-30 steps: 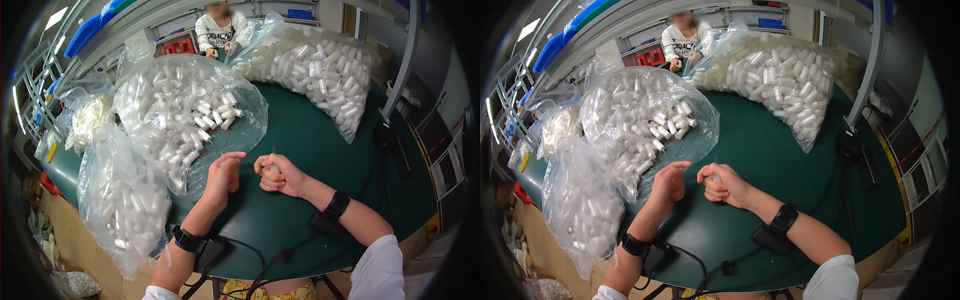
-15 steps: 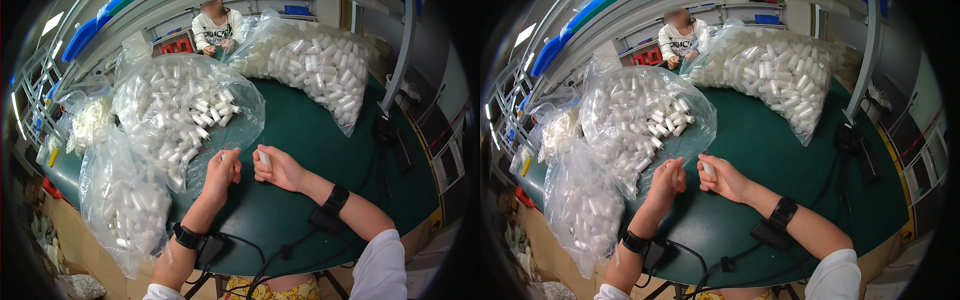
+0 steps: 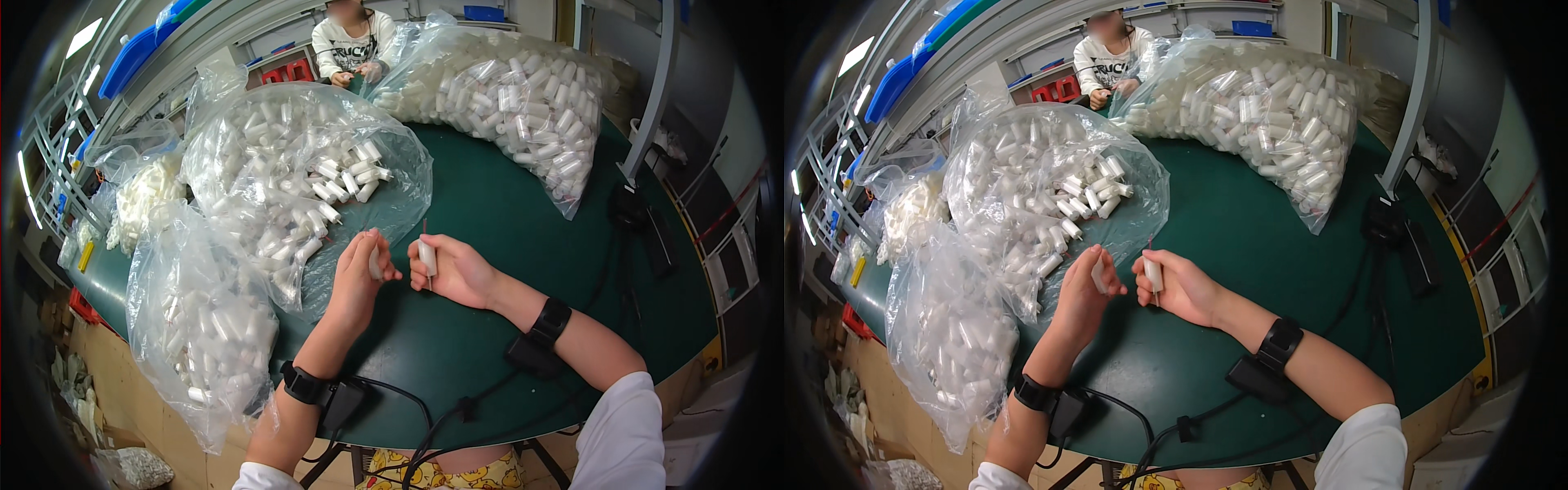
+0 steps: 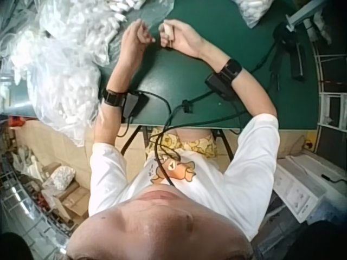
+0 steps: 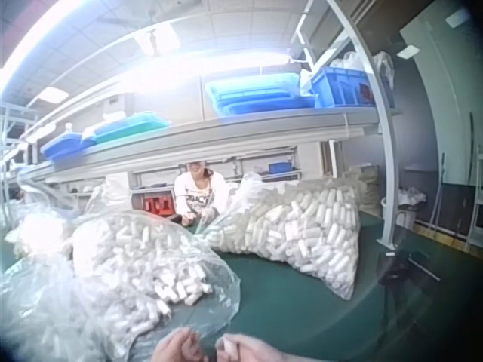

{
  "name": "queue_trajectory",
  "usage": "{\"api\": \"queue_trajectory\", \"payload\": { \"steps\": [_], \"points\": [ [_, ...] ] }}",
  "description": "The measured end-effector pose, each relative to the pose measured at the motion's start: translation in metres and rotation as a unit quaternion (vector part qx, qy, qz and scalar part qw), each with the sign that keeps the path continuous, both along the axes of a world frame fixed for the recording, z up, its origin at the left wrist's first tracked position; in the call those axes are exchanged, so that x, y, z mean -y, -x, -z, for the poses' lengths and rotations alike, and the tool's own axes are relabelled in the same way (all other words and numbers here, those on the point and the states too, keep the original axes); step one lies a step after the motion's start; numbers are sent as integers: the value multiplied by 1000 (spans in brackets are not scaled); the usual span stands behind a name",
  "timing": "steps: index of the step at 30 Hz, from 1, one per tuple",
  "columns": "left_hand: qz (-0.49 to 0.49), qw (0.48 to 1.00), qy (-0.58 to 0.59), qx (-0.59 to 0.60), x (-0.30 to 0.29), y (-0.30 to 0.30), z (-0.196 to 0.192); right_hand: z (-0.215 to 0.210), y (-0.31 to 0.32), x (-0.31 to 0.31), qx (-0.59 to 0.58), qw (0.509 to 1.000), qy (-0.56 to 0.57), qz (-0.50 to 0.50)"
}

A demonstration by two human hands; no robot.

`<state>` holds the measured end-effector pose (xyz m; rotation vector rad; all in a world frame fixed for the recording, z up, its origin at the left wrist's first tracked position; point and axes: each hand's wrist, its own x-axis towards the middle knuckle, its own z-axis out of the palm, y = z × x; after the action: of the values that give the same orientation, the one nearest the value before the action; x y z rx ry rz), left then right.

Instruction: The person sits at a green workbench and repeatedly picks up two white cylindrical objects from a large plastic bag. They align the objects and press them together to form a single unit, then place the assembled pair into a separate pile on the table.

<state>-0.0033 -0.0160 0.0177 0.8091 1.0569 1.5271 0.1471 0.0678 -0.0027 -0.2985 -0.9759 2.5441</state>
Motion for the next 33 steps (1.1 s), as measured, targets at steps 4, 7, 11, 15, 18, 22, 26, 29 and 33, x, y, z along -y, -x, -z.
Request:
{"api": "queue_trajectory", "payload": {
  "steps": [4,7,11,15,18,22,26,29,33],
  "points": [
    [21,999,30,-26,3,-1,-5,1,-4,-3,-12,998,-56,-30],
    [6,999,42,-21,3,-4,-9,-3,-5,-1,11,997,-72,-26],
    [6,998,42,-41,4,-4,-8,-3,-7,0,17,998,-64,-18],
    [17,998,34,-58,5,-3,-5,-3,-8,1,24,996,-84,-15],
    [22,997,34,-62,4,-2,-5,-2,-8,0,18,995,-93,-25],
    [13,997,28,-65,5,-3,-8,-2,-6,0,10,997,-78,-14],
    [-8,998,57,-31,1,-4,-7,0,-6,-1,20,999,-46,-10],
    [23,998,59,13,1,-4,-5,-1,-4,0,20,999,-43,8],
    [65,994,11,86,-4,7,14,-5,0,6,27,999,-31,31]
  ]
}}
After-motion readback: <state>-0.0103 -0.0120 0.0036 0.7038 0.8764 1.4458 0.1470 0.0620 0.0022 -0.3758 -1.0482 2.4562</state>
